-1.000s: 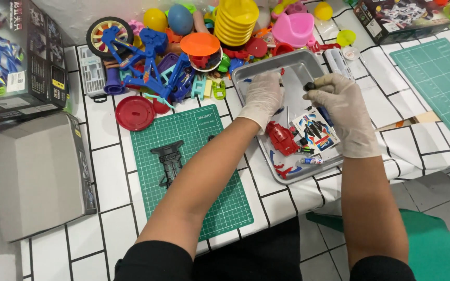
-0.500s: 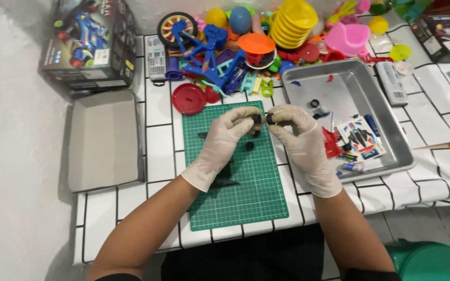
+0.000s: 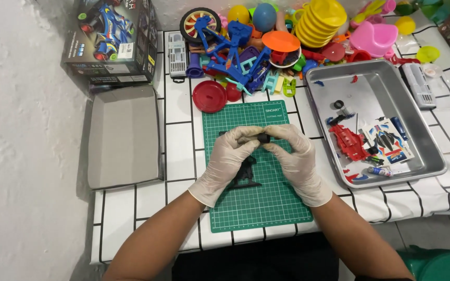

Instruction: Assembling a plastic toy car by fitting gears, chassis components, and body parts together on a cutting mat.

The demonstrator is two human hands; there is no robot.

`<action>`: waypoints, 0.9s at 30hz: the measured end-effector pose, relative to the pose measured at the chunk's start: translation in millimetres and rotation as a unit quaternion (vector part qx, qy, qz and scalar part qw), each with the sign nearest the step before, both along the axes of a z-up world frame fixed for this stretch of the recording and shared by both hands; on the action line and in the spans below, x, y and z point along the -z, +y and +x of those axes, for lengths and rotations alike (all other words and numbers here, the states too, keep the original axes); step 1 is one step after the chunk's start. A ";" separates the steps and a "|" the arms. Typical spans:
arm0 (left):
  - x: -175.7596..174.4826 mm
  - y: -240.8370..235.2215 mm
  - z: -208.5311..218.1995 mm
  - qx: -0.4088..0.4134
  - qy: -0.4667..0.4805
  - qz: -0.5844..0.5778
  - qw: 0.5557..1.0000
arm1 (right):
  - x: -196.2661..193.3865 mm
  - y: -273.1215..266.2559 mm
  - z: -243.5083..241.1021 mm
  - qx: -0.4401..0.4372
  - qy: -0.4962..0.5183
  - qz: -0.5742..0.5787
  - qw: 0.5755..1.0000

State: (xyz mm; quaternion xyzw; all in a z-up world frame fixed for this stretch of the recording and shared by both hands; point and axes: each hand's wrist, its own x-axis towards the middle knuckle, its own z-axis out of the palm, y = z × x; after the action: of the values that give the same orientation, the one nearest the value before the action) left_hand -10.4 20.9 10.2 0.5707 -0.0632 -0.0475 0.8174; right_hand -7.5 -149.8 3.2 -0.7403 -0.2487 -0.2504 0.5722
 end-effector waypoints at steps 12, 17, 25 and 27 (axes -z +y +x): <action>0.9 -8.0 -7.4 -0.030 0.040 -0.017 0.999 | -1.8 1.7 -4.7 0.004 -0.089 -0.037 0.995; 6.4 -5.8 -9.7 -0.016 0.035 -0.025 0.999 | 2.1 -3.5 -6.0 -0.008 -0.086 -0.046 0.995; -4.9 2.5 -11.2 -0.056 -0.199 0.107 0.973 | 5.9 -1.0 -11.4 -0.039 -0.049 -0.021 0.998; -0.1 0.6 -9.9 -0.071 -0.205 0.076 0.973 | 4.6 -1.0 -10.5 -0.056 -0.024 -0.002 0.998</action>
State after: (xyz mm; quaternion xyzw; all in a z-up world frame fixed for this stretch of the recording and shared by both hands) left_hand -20.3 21.5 10.2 0.6316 -0.1844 0.1241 0.7427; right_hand -18.0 -150.8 -1.4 -0.7202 -0.3042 -0.2351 0.5775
